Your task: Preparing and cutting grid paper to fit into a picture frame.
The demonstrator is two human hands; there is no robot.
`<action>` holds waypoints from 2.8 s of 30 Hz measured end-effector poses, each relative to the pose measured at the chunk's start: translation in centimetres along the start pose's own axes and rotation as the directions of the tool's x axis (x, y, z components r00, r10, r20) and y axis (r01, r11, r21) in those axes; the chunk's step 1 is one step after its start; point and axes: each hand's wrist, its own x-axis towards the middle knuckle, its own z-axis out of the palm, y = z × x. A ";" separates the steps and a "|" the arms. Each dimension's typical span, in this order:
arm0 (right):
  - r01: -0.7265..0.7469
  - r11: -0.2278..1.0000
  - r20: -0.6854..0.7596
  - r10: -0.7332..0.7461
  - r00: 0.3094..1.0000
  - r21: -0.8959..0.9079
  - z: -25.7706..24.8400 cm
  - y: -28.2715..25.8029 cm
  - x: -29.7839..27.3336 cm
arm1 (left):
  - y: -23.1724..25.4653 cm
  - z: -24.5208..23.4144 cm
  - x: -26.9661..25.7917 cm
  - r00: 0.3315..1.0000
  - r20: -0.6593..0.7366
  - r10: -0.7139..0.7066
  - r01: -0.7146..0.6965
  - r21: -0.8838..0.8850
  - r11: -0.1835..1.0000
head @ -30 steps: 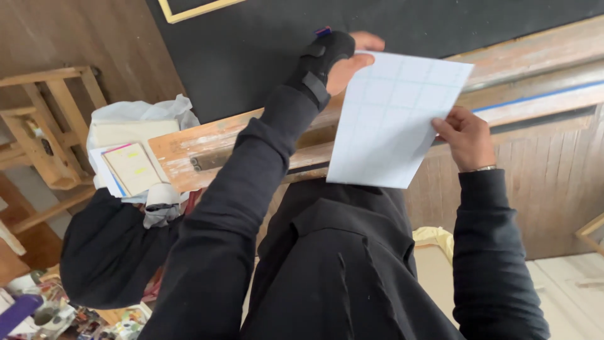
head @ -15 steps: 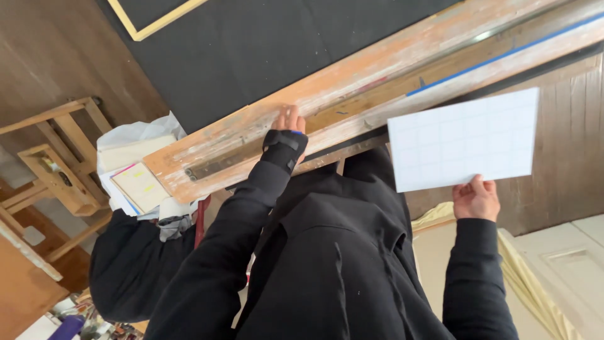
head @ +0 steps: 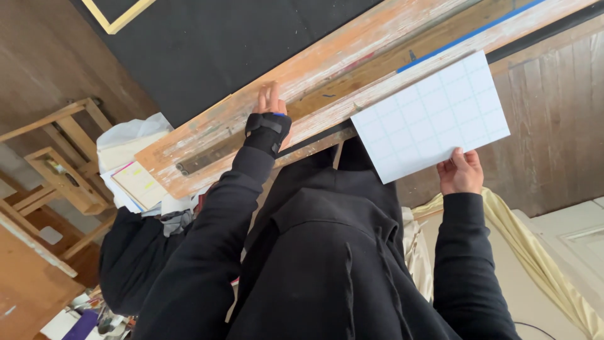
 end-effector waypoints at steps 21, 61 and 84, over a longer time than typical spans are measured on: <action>-0.134 0.991 0.152 0.128 0.980 0.028 7.0 7.7 1.7 | 0.8 -4.6 -0.9 1.000 0.003 0.027 -0.027 -0.028 0.999; 0.562 0.075 0.452 -0.511 0.731 -0.824 14.2 -3.4 5.9 | 1.3 -4.0 -0.3 0.993 0.080 -0.083 0.087 -0.041 0.995; 0.523 0.096 0.434 -0.444 0.784 -0.847 13.4 -3.3 7.1 | 0.9 -2.8 -0.6 0.997 -0.029 -0.070 0.069 -0.055 0.996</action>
